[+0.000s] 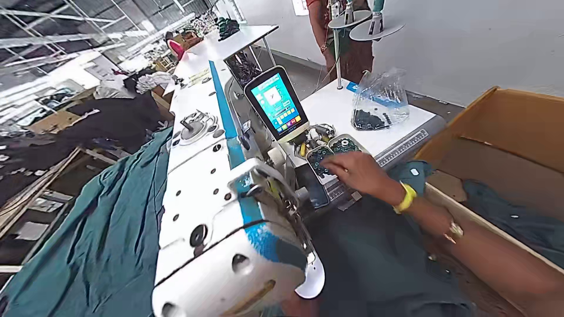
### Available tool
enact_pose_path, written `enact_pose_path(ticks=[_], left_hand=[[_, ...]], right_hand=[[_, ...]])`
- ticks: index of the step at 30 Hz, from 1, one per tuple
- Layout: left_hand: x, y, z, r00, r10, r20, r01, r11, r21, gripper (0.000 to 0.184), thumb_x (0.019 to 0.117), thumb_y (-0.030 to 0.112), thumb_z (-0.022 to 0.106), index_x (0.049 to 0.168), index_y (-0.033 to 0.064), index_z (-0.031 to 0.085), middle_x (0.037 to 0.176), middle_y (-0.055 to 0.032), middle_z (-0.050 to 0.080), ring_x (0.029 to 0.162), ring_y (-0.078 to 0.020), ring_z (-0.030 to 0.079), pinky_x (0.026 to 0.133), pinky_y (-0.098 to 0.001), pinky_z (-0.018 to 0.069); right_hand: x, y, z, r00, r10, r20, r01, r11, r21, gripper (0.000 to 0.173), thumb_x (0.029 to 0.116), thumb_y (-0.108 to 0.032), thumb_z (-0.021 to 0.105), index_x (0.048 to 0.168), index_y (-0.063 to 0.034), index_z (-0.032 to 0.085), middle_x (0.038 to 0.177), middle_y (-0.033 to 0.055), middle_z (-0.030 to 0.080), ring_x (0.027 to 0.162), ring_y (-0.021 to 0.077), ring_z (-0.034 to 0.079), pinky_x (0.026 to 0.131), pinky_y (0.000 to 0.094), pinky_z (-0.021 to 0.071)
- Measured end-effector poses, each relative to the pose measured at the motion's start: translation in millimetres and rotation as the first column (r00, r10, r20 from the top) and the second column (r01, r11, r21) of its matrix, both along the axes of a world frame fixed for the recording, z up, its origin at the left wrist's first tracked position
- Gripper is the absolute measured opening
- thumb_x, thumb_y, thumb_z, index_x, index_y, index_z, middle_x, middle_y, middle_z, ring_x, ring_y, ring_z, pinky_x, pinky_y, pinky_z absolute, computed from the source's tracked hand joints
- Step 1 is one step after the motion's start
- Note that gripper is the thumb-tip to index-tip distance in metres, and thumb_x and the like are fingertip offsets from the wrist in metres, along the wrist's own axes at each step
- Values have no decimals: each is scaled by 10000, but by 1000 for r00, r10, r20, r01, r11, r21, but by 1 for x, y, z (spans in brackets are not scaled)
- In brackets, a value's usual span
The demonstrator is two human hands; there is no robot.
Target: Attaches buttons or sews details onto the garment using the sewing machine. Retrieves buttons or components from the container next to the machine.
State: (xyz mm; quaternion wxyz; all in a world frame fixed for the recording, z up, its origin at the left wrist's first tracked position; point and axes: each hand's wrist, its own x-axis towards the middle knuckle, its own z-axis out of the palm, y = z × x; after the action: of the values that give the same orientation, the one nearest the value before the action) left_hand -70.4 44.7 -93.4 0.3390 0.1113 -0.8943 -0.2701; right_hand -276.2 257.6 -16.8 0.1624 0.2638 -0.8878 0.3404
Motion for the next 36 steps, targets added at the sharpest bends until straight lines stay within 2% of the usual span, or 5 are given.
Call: enact_pose_path(ticks=[6,11,18,31,36], left_hand=[[24,-36,-13,872,-307,381,245,948,204,565,906,97,679,1318,-232,475,1251,-385,589,1204,-466,594,1067,-537,461],[77,-36,-67,552,-438,710,445,874,194,639,990,401,630,1432,-51,533,1493,-319,463,1411,-507,406,1165,-651,289],[67,-66,-60,605,-322,728,237,946,221,527,1033,306,548,1402,-70,549,1342,-305,600,1281,-495,543,1104,-652,373],[55,-100,-52,450,-470,759,145,878,457,470,954,389,683,1258,32,648,1229,-187,639,1238,-376,534,1083,-608,357],[56,-102,-50,444,-498,745,156,861,483,497,947,351,706,1263,-11,578,1167,-189,636,1152,-339,572,1036,-564,401]], right_hand=[[-119,-54,41,974,-109,-200,98,993,-65,315,1019,-183,607,1303,-59,660,1271,183,656,1151,362,659,892,540,561],[-164,-69,37,979,-96,181,160,909,-385,918,923,-415,753,1574,31,284,1504,289,459,1344,429,511,1104,561,431],[-164,-98,14,939,-140,313,271,863,-426,1255,730,-288,917,1624,27,94,1509,330,397,1368,483,448,1094,572,432],[102,-30,-43,774,320,546,-137,927,-349,201,1041,-83,570,1208,-4,648,998,152,718,785,214,708,741,401,609],[139,-47,-100,498,392,774,-361,905,-226,279,1064,-171,547,1244,-15,693,1145,141,730,1042,218,703,972,432,542]])
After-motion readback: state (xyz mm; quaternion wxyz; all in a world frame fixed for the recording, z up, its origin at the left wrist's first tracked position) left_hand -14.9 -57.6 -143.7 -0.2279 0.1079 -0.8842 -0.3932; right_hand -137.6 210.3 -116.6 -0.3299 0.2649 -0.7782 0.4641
